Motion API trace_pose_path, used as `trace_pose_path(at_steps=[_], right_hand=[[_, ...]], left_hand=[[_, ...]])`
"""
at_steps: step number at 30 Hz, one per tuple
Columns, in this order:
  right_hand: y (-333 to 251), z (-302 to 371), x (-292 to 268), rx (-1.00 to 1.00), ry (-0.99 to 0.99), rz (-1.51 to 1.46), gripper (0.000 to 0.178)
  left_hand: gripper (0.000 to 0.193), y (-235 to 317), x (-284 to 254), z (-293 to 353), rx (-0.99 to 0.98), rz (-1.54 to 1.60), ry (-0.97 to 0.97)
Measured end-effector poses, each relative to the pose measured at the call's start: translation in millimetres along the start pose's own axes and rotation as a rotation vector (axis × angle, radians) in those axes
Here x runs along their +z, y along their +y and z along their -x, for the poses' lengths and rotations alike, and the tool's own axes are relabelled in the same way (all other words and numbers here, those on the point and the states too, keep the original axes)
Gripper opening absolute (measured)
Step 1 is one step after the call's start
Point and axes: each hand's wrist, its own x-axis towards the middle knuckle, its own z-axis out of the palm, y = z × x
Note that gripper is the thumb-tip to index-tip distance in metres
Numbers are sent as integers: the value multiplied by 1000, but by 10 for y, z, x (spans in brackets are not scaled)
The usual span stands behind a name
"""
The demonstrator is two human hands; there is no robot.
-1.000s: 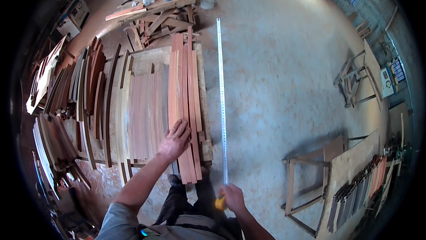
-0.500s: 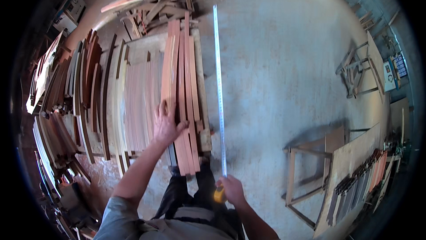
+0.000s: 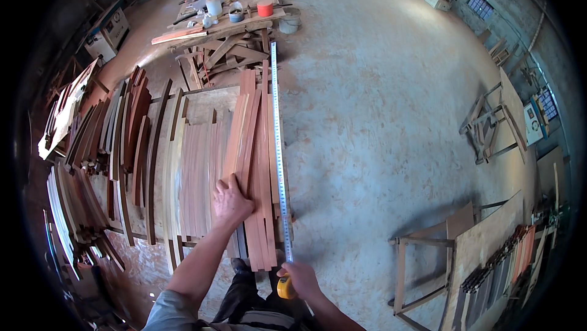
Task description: The person measures various wooden planks using a tape measure in a workshop. They pick up individual planks, extend the tape measure to check their length, and then place them back into a pile. The person also moves a stack of planks to a table saw.
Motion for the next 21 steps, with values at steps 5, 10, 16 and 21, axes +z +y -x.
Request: trace_pose_path(at_steps=[5,10,16,21], right_hand=[[-36,24,62,4,-1,84,24],[66,-52,76,-80,-36,176,27],[82,-132,161,-72,-30,231,36],[132,-112,169,-92,-29,195,37]], left_hand=[[75,-643,-110,249,52,-3,-1],[85,-1158,-55,627,58,6,16],[88,-1333,30,796,81,-22,46],[68,-1103,-61,900,509,16,183]])
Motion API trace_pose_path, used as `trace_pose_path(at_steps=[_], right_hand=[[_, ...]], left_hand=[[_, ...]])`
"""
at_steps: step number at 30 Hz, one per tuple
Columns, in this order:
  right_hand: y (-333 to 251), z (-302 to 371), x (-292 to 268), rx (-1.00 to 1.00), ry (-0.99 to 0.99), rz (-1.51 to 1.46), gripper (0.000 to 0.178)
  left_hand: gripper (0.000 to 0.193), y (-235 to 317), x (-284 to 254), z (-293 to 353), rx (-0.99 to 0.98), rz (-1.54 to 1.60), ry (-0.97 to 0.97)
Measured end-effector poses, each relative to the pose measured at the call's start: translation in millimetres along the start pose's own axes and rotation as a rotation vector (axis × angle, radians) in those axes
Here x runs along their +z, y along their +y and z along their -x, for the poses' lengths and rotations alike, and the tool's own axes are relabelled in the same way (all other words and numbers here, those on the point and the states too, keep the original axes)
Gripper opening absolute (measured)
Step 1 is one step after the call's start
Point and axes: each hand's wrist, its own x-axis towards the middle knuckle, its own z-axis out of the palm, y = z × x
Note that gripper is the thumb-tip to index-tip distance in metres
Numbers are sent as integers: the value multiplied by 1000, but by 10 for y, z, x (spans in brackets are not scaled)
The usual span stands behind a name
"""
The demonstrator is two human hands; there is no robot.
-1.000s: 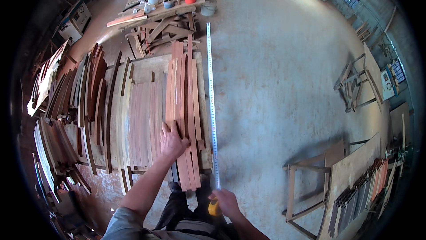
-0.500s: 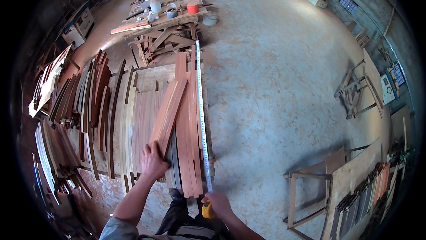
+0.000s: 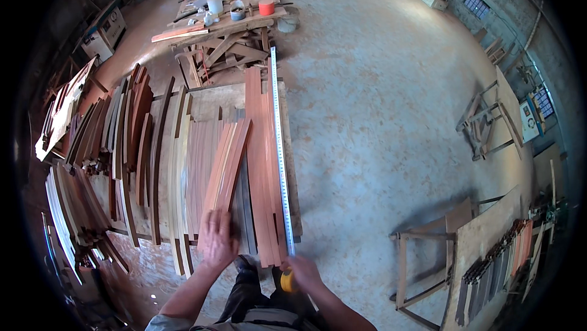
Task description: The person measures various wooden planks using a tape measure in a workshop. They pick up individual planks, extend the tape measure to check their length, and then place them back into a pile. The person also moves a stack of planks to a table saw.
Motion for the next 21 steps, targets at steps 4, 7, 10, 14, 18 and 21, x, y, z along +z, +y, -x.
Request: trace_pose_path(at_steps=[4,7,10,14,18,21], right_hand=[[-90,68,113,79,17,-88,34],[-160,160,184,120,30,-121,26],[-168,194,227,93,51,-175,26],[-149,172,268,106,53,-151,28],[-194,188,298,142,84,-212,25],[-165,225,292,148,86,-213,28]], left_hand=[[56,214,205,17,182,194,-142],[55,384,356,-5,314,182,-207],[54,434,461,-103,383,161,-240],[54,439,579,-98,388,129,-254],[48,441,568,-130,440,70,-297],[46,419,624,-128,443,101,-264]])
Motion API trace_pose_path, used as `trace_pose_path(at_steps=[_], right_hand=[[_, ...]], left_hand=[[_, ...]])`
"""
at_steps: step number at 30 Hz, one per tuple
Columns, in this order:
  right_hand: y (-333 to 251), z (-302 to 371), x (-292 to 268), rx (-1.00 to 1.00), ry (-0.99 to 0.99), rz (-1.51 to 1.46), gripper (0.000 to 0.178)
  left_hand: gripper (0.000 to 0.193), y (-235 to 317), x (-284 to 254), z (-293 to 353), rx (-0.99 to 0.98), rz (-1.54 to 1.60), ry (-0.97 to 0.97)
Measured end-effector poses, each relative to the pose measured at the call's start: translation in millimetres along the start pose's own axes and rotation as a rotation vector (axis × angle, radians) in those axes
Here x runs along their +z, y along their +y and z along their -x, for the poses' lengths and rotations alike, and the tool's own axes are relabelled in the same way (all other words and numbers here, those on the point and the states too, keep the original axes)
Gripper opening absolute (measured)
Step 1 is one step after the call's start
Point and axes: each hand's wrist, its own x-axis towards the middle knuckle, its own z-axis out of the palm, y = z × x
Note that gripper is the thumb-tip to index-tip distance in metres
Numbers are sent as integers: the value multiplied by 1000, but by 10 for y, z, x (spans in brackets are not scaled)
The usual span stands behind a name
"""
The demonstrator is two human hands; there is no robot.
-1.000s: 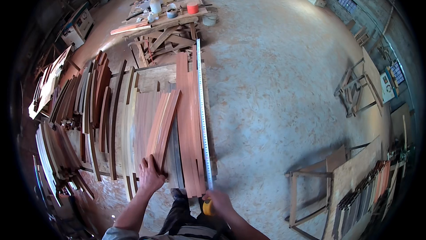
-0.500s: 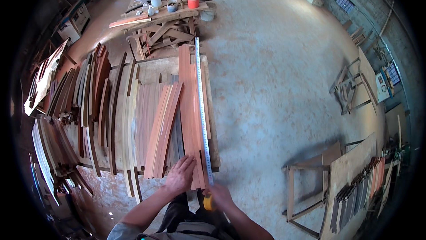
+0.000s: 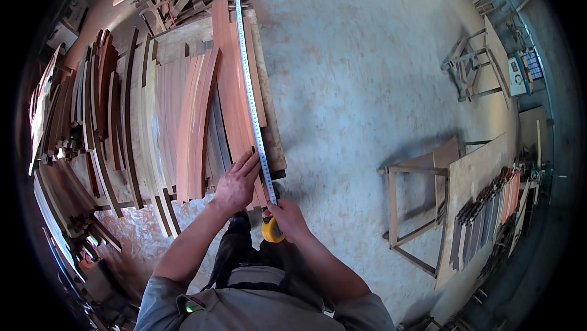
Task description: The person measures various wooden planks using a tape measure in a workshop. They pick up individual planks, extend the tape measure to check their length, and then place them back into a pile. The person also moves a stack of planks to a table saw.
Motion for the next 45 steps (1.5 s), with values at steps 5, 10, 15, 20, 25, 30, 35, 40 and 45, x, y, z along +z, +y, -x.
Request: trace_pose_path(at_steps=[5,10,15,20,25,30,35,40,45], right_hand=[[274,15,-42,19,39,62,26],[371,-17,-76,-20,58,83,26],[370,-40,-88,-4,44,25,24],[330,-2,-78,-6,69,45,23],[241,-3,-153,-110,104,55,22],[188,-194,-306,-275,143,159,20],[-33,-300,-242,-354,64,112,21],[-122,-448,-206,-244,-37,121,24],[-110,-588,-197,-250,-77,112,24]], left_hand=[[50,-2,16,12,-34,56,47],[53,4,34,24,-53,72,71],[54,-8,48,27,-47,80,90],[50,74,58,72,-126,147,151],[36,284,84,141,-421,435,158],[27,433,107,250,-491,679,92],[29,477,193,368,-574,790,-28],[41,499,96,363,-636,771,-134],[41,480,120,389,-606,761,-125]])
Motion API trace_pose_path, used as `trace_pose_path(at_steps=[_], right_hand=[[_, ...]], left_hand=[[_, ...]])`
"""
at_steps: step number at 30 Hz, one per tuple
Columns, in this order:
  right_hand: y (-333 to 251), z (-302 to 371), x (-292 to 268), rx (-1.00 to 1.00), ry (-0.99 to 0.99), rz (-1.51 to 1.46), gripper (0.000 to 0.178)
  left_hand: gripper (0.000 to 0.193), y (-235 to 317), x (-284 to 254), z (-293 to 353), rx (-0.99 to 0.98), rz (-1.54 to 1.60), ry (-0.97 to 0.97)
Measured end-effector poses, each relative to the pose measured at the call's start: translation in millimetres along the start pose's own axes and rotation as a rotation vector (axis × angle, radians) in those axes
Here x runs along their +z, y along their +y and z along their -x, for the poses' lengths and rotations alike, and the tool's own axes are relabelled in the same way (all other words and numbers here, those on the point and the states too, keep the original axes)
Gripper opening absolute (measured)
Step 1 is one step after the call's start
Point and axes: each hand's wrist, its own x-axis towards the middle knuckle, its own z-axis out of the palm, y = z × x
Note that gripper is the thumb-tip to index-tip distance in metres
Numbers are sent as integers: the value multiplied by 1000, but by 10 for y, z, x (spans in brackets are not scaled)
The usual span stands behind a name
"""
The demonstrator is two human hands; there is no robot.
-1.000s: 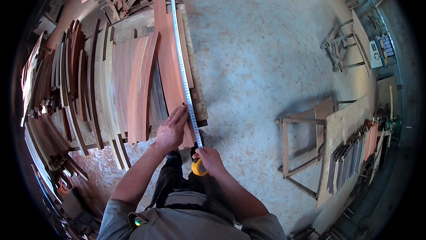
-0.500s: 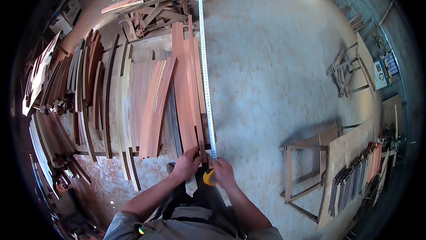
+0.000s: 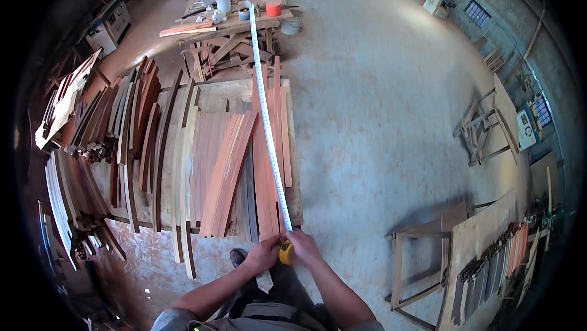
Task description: The person measures various wooden planks using a tape measure in a workshop. They pick up individual planks, extend the tape measure to check their length, and then place them back into a pile. The person also moves a stack of planks to a table saw.
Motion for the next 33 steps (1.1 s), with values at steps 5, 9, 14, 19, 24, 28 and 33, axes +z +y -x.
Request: trace_pose_path(at_steps=[5,9,14,19,24,28,33], right_hand=[[78,-99,-33,-62,-30,130,23],[16,-48,18,-108,-57,207,24],[-191,131,119,-130,-34,298,30],[-83,175,125,-193,-47,288,30],[-26,250,137,-179,-85,293,29],[54,231,104,-161,-139,285,25],[45,247,116,-173,-152,277,24]], left_hand=[[41,-1,1,-30,-12,31,27],[39,-175,81,-64,14,109,81],[33,8,-54,-26,-150,250,-46],[32,-113,112,67,-55,84,101],[30,-135,171,168,-48,85,120],[29,-228,263,196,-4,113,172],[28,-151,266,253,-3,117,198]])
